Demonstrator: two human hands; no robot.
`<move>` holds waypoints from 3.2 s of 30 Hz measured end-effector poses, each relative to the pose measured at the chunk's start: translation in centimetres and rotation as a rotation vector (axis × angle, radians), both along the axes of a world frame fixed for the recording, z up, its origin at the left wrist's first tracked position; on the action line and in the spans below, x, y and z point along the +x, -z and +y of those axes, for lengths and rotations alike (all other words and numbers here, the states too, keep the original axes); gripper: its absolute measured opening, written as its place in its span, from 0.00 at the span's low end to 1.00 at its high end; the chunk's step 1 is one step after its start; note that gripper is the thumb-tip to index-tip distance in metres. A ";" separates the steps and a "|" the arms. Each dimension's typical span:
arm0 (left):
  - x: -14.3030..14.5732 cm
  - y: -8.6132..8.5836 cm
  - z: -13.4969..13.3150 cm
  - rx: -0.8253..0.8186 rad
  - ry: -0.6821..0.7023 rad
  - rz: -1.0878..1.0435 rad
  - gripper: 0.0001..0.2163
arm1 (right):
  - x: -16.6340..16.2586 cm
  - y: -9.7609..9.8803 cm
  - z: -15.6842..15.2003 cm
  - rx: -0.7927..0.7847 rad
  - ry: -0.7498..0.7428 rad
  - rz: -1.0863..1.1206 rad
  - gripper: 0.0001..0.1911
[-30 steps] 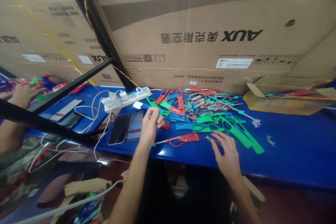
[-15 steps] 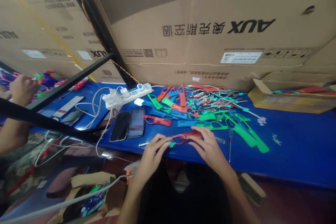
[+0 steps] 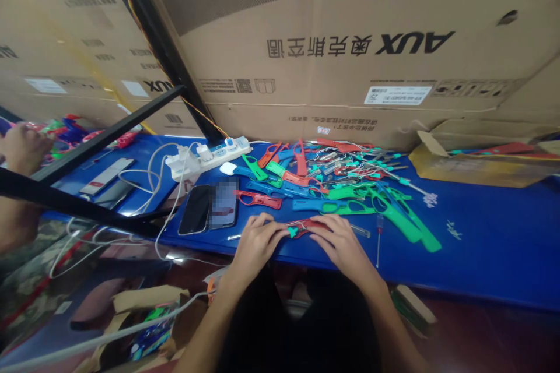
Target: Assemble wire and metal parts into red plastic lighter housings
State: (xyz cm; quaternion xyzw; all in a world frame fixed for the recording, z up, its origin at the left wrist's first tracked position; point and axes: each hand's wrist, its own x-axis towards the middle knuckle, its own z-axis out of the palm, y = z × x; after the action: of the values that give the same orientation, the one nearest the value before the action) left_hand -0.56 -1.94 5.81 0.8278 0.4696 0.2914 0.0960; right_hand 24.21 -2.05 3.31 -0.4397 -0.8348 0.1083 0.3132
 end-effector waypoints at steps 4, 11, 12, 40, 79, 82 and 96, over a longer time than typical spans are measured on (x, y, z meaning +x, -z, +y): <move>0.5 0.0 0.2 0.003 -0.049 0.047 0.08 | 0.1 0.1 0.1 0.006 0.006 0.010 0.13; 0.6 1.1 0.9 0.031 -0.079 0.058 0.07 | 0.1 0.0 0.2 -0.047 0.011 0.018 0.13; 0.5 1.1 1.0 0.025 -0.074 0.065 0.06 | 0.1 0.0 0.2 -0.052 0.010 0.023 0.13; 0.0 0.9 4.3 0.082 0.129 0.201 0.07 | 0.5 0.4 0.5 -0.142 -0.049 0.053 0.19; 0.8 1.8 1.7 0.089 0.008 0.036 0.07 | 0.3 0.2 0.5 -0.124 -0.030 0.045 0.19; 0.8 2.1 1.2 0.107 -0.020 0.034 0.08 | 0.3 0.5 0.4 -0.108 -0.030 0.037 0.20; 0.9 3.2 0.5 0.043 -0.156 -0.076 0.09 | -2.3 -0.1 1.0 0.061 -0.146 -0.154 0.18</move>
State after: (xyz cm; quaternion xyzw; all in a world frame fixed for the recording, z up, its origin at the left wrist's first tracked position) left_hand 0.33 -1.48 2.62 0.7788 0.5225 0.3394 0.0729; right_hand 21.94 -1.02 3.42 -0.3751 -0.8890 0.0711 0.2528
